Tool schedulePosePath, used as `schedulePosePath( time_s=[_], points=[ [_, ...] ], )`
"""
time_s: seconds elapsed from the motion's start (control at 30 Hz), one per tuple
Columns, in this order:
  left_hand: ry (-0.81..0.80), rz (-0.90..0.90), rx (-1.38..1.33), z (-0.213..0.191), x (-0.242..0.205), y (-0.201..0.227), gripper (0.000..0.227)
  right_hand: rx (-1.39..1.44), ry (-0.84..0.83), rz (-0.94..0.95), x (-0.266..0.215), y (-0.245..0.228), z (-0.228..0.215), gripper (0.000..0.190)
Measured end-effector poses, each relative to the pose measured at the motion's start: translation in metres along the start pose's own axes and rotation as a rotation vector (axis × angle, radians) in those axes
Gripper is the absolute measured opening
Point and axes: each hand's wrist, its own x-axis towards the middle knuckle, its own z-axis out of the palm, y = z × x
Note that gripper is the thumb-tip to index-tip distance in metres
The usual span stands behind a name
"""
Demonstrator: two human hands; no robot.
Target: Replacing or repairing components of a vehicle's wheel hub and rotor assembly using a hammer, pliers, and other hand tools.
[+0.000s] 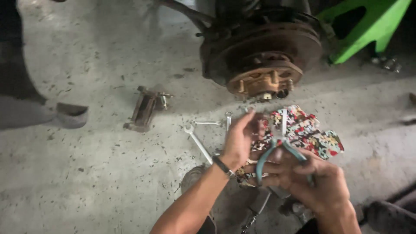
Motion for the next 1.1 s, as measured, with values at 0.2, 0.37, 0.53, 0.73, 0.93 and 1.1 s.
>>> schedulePosePath(
  time_s=[0.2, 0.37, 0.53, 0.73, 0.93, 1.1],
  points=[
    [0.154, 0.324, 0.219, 0.005, -0.007, 0.024, 0.021, 0.253, -0.199, 0.159, 0.024, 0.005, 0.017, 0.045],
    [0.208, 0.209, 0.256, 0.009, -0.011, 0.035, 0.019, 0.165, -0.069, 0.081, 0.042, 0.012, 0.022, 0.044],
    [0.198, 0.293, 0.327, 0.004, -0.012, 0.04, 0.021, 0.16, -0.086, 0.078, 0.046, 0.012, 0.019, 0.043],
    [0.245, 0.404, 0.58, 0.002, -0.008, 0.031, 0.031, -1.659, 0.648, -0.025, 0.034, 0.024, 0.035, 0.04],
    [0.271, 0.503, 0.765, 0.047, -0.007, 0.033, 0.026, -1.959, 0.714, -0.034, 0.018, 0.021, -0.016, 0.056],
    [0.319, 0.543, 0.828, 0.046, 0.001, 0.019, 0.043, -1.914, 0.677, -0.024, 0.014, 0.014, -0.076, 0.048]
  ],
)
